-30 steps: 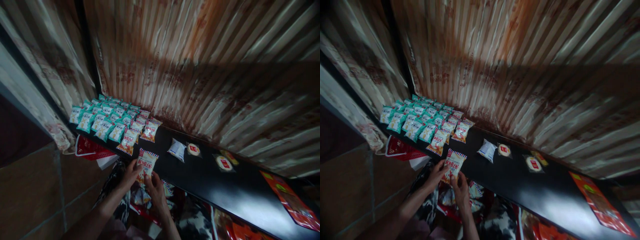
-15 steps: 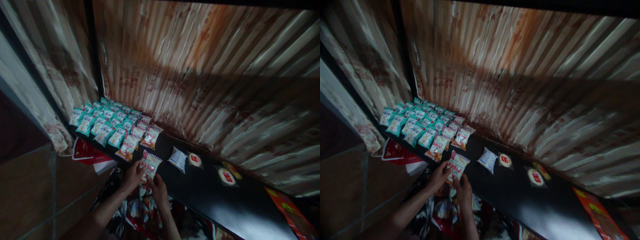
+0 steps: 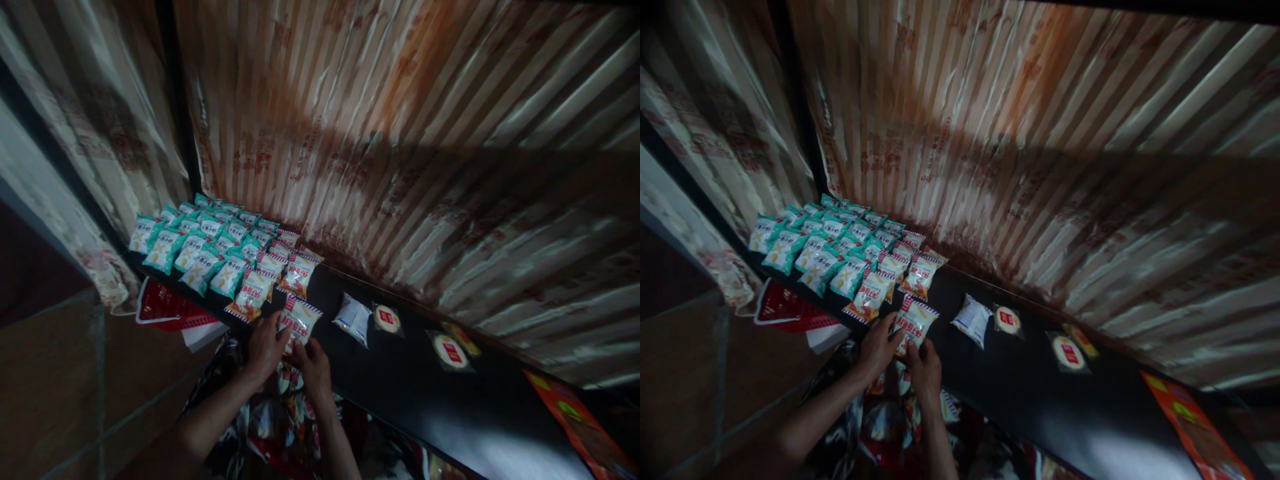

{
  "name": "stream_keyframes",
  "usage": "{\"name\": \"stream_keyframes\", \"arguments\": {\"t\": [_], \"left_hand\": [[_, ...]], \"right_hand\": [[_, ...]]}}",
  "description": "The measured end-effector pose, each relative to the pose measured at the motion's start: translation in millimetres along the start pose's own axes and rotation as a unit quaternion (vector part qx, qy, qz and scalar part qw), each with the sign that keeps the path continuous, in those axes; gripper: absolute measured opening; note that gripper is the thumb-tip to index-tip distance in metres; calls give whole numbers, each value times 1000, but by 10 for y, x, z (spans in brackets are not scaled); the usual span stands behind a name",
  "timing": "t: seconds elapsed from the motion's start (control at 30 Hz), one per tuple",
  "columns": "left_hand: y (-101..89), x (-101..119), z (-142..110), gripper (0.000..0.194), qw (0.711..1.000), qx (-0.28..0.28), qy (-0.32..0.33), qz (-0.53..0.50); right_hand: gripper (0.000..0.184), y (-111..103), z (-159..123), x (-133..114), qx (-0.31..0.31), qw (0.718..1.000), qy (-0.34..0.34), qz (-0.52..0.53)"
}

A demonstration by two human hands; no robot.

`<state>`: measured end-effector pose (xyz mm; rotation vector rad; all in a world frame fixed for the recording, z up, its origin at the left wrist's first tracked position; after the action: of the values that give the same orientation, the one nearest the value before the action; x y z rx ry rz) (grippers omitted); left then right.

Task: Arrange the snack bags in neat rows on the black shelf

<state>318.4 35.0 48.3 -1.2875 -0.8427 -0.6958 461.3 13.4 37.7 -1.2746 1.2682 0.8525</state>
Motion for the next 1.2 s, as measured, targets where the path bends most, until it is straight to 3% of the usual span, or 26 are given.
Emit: {"name": "stream_keyframes", "arguments": {"t": [0.27,0.47,0.67,1.2], "left_hand": [[10,81,50,36,982,57,77,165],[153,28,34,34,985,59,131,96],[310,-45,32,49,985,72,156,21],[393,-156,180,56,981,71,167,68]], "right_hand": [[52,-13,148,30,29,999,-10,-41],[50,-28,219,-17,57,996,-8,-75],[50,-7,346,-136,87,988,-22,-123],[47,131,629,-146,91,978,-61,-176]]}}
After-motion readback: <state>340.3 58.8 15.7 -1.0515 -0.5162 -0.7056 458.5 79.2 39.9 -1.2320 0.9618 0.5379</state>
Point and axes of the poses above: each hand's wrist, its own z-axis towards the middle knuckle, its own y-axis out of the palm, x = y × z, the point moved 4 cm from there along z, towards the middle knuckle, and after that the axes turned 2 degrees about z, right-handed, at the moved point
